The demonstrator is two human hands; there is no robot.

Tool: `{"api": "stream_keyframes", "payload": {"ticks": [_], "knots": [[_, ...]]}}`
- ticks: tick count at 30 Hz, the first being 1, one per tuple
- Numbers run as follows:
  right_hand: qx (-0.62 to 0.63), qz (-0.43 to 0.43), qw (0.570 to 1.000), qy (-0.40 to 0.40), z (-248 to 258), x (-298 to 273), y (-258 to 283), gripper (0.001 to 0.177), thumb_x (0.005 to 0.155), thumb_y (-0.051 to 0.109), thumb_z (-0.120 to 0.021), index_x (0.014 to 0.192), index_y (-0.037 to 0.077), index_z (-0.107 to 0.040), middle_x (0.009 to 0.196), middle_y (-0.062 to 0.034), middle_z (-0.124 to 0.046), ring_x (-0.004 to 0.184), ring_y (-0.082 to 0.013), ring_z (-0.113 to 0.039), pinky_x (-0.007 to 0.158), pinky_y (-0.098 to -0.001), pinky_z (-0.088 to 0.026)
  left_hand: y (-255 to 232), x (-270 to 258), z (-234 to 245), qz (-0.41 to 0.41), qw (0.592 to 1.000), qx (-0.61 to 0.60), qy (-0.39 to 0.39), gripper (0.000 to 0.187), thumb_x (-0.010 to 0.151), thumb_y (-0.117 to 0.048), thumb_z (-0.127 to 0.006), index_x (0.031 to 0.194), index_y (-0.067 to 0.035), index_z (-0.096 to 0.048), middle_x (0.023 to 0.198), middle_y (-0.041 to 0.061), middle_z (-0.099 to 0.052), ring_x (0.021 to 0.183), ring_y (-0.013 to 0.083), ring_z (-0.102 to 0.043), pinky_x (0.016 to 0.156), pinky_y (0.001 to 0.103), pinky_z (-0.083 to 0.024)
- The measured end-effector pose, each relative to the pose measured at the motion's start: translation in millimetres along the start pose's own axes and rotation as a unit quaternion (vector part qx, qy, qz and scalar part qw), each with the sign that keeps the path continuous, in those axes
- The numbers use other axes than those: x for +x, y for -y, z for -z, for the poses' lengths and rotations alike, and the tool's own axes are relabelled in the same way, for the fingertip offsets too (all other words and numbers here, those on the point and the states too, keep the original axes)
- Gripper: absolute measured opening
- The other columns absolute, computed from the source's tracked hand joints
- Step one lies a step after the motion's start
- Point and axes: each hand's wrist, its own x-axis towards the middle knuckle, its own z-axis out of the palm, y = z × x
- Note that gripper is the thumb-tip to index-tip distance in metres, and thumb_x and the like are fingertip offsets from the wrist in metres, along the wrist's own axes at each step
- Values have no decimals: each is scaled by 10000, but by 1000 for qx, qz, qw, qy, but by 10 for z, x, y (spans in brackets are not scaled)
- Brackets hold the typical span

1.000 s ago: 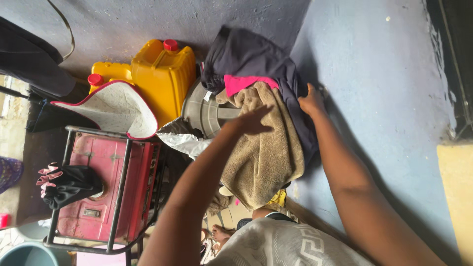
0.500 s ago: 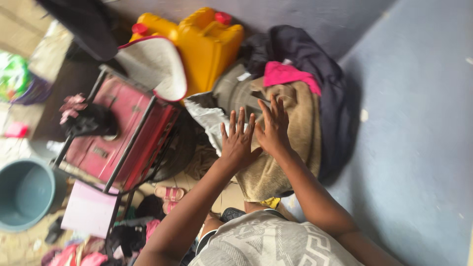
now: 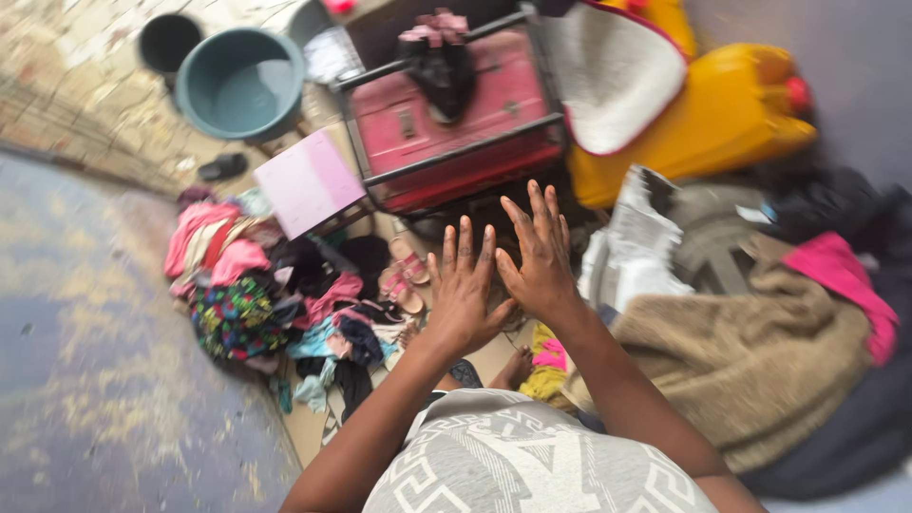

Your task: The person picks up a towel and a pink item, walks outside, and hangs the towel on a clothesline using green clothespins.

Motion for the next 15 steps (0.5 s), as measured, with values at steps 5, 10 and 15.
{"api": "stream_keyframes", "payload": {"ticks": [5,10,15], "knots": [[0,54,996,76,-714,373,582,752,880,226,-709,1560,167,-396,1699,-208,-157,1580,-446,-89,1200,-659,-173,829,-283,234,97,995,-37,-5,1153,809,-508,-768,1638,-142,-55,1696,228,82,1559,453,77,1175,715,-16],[-3,98,985,140,-1356,798,1236,755,878,230,-711,1559,162,-393,1687,-217,-159,1570,-449,-87,1194,-655,-162,1690,-453,482,146,986,-78,-38,1193,787,-482,-767,1643,-143,-8,1699,234,121,1561,466,121,1188,692,-4],[10,135,977,163,-1952,1279,1898,775,860,217,-716,1560,163,-387,1683,-226,-163,1570,-448,-90,1209,-632,-152,2465,-564,928,169,977,-73,-106,1184,806,-483,-752,1651,-139,2,1710,222,114,1576,454,94,1189,704,4]]}}
